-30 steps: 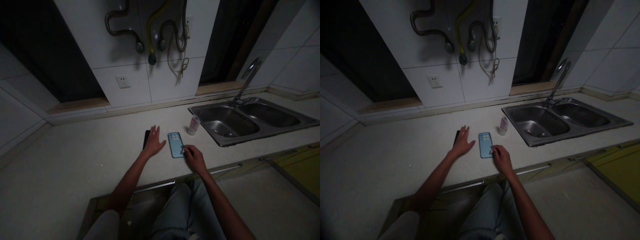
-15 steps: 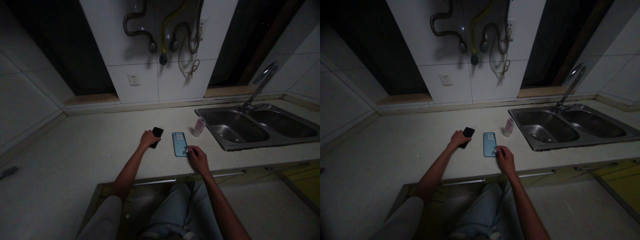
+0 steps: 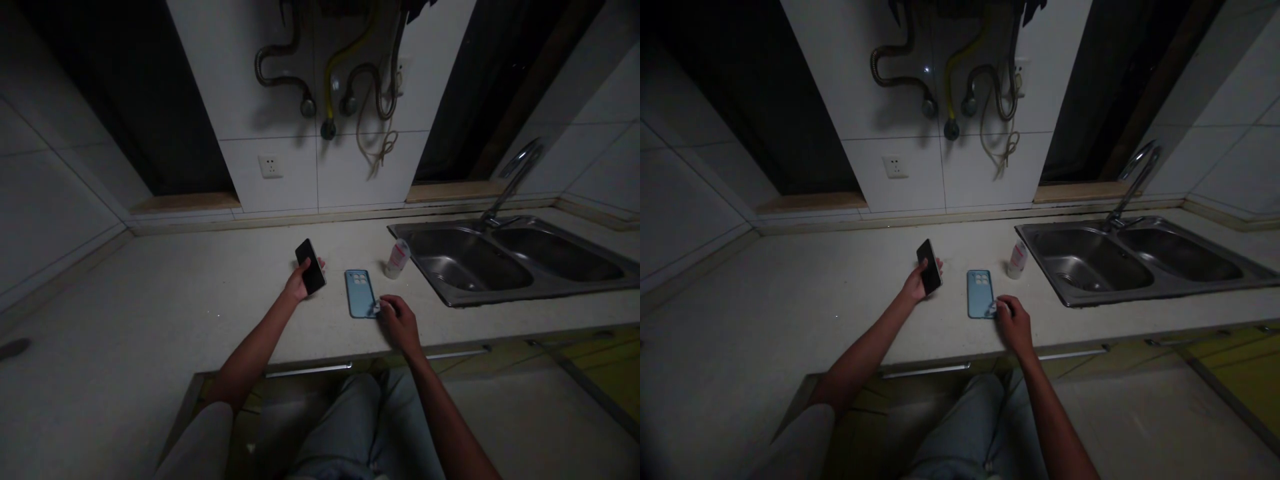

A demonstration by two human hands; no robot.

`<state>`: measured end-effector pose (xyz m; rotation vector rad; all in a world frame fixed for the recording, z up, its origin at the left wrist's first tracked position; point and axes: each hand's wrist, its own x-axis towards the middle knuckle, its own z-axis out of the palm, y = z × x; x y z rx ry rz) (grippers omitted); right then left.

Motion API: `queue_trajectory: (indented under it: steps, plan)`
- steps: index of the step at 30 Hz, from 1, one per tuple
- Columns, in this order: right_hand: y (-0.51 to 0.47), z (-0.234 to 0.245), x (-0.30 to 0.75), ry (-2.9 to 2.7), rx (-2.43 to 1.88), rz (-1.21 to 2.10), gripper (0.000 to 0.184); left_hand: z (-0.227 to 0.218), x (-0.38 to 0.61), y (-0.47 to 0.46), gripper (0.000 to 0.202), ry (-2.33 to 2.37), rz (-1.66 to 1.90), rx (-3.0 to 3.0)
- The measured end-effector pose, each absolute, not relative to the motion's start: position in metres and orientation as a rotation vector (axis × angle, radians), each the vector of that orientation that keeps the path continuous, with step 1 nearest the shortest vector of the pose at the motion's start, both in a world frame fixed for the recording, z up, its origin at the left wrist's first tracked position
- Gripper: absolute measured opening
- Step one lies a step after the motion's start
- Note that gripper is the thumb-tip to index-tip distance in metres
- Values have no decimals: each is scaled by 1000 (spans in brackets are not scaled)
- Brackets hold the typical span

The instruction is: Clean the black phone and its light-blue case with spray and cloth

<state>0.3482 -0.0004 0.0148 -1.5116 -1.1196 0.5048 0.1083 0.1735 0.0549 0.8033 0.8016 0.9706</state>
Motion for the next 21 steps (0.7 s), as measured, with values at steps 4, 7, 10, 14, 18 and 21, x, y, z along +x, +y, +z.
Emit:
queue_trajectory:
  steps: [4,7,10,14,18,21]
  plan:
    - [0,19,350,-1074,-1514,458,42,61,93,174,64,572,951,716]
    - [0,23,349,-1088,-1501,514,40,60,86,172,79,563,838,693]
    - [1,30,341,-1078,-1475,565,40,55,92,162,86,514,758,572]
    - [14,50,325,-1050,-1420,607,44,49,114,141,97,376,590,405]
    - [44,72,307,-1185,-1290,639,45,47,129,127,96,309,504,349]
    - [74,83,295,-1395,-1306,613,43,48,132,127,94,328,506,347]
